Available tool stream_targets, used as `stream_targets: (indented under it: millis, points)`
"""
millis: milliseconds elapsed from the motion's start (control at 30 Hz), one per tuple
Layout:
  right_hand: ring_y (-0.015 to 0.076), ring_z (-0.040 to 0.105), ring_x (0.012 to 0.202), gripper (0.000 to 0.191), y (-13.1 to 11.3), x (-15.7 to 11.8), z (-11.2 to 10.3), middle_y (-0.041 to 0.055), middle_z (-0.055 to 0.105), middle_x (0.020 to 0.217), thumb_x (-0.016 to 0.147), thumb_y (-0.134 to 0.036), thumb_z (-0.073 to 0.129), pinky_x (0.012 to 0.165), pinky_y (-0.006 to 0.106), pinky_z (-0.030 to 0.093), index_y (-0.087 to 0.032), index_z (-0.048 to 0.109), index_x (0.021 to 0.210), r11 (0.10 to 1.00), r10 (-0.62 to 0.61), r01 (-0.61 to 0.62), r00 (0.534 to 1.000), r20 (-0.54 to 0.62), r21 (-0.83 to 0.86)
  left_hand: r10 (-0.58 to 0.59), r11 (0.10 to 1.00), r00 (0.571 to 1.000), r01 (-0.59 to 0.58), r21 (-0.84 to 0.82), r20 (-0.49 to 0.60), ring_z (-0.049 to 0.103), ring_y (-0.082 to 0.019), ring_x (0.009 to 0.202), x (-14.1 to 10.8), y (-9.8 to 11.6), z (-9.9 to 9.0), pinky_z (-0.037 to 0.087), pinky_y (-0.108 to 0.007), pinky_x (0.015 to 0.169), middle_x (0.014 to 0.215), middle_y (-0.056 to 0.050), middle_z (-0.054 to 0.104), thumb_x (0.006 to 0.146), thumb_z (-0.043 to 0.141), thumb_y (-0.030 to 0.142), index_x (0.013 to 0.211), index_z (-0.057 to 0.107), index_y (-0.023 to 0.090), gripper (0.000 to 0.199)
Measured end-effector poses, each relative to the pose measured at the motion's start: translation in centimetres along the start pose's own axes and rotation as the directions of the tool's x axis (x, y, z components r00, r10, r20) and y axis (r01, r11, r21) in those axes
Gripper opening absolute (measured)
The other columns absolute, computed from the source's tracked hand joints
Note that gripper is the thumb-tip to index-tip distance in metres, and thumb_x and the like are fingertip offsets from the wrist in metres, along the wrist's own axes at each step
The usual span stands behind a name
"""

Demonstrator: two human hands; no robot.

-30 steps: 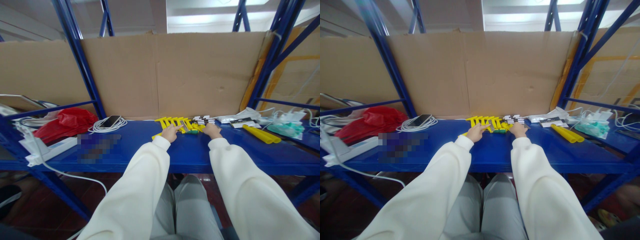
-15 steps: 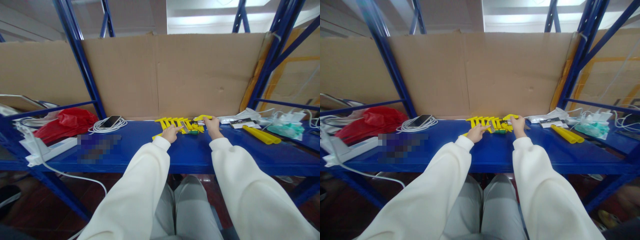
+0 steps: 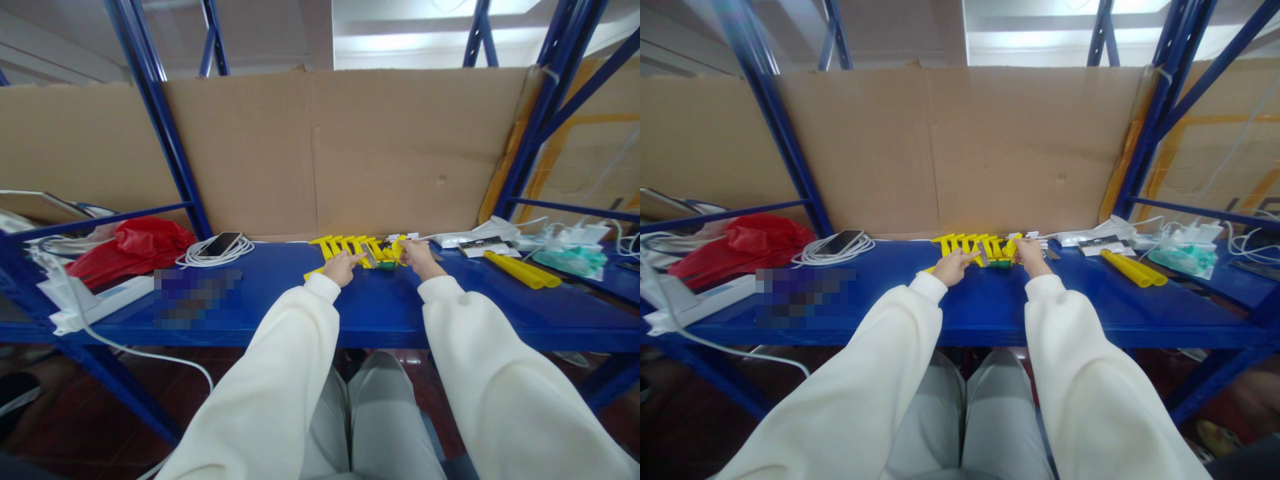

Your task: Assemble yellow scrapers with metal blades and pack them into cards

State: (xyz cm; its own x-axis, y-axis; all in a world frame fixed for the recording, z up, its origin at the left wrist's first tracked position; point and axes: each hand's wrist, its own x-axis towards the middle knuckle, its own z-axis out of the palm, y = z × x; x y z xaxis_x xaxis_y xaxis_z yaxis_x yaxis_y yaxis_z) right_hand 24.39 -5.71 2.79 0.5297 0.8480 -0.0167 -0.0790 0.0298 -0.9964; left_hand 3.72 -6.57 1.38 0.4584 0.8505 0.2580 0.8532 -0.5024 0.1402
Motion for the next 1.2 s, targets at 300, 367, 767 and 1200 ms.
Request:
stream_targets:
  millis: [300,367,767,1200]
  points:
    - [0.0130,0.064,0.054,0.015,0.2,0.2,0.2,0.0028,0.065,0.057,0.082,0.000,0.064,0.053,0.021,0.055,-0.014,0.062,0.078,0.996,0.062,-0.076,0.969,0.238,0.051,0.001,1.000,1.000,-0.001,-0.002,-0.012,0.065,-0.026,0.121,-0.1,0.1,0.1,0.051,-0.032,0.101,0.126,-0.009,0.063,0.100,0.046,0.015,0.151,0.055,0.036,0.056]
    - [0.0128,0.063,0.056,0.015,0.2,0.2,0.4,0.0036,0.066,0.058,0.084,-0.003,0.066,0.055,0.021,0.055,-0.014,0.062,0.075,0.997,0.040,-0.054,0.964,0.263,0.046,0.002,1.000,1.000,-0.002,-0.001,-0.023,0.065,-0.025,0.121,0.0,0.0,0.3,0.051,-0.032,0.101,0.126,-0.009,0.064,0.100,0.047,0.016,0.151,0.054,0.035,0.056]
    - [0.0151,0.054,0.064,0.037,1.9,0.3,1.9,0.0002,0.061,0.060,0.060,-0.050,0.085,0.061,0.028,0.042,-0.017,0.069,0.060,0.844,-0.245,0.408,0.871,0.426,-0.349,-0.008,0.993,0.999,0.004,-0.114,-0.033,0.051,-0.024,0.144,0.5,-0.3,0.9,0.040,-0.033,0.117,0.157,-0.013,0.053,0.096,0.056,0.013,0.162,0.035,0.020,0.069]
    - [0.0124,0.043,0.060,0.040,2.0,-0.5,2.1,-0.0028,0.052,0.054,0.052,-0.052,0.083,0.057,0.027,0.034,-0.018,0.061,0.053,0.836,-0.255,0.417,0.872,0.418,-0.358,0.010,0.991,0.999,-0.015,-0.130,-0.042,0.051,-0.026,0.144,0.5,-0.3,0.9,0.041,-0.038,0.117,0.157,-0.013,0.053,0.096,0.057,0.013,0.161,0.037,0.022,0.069]
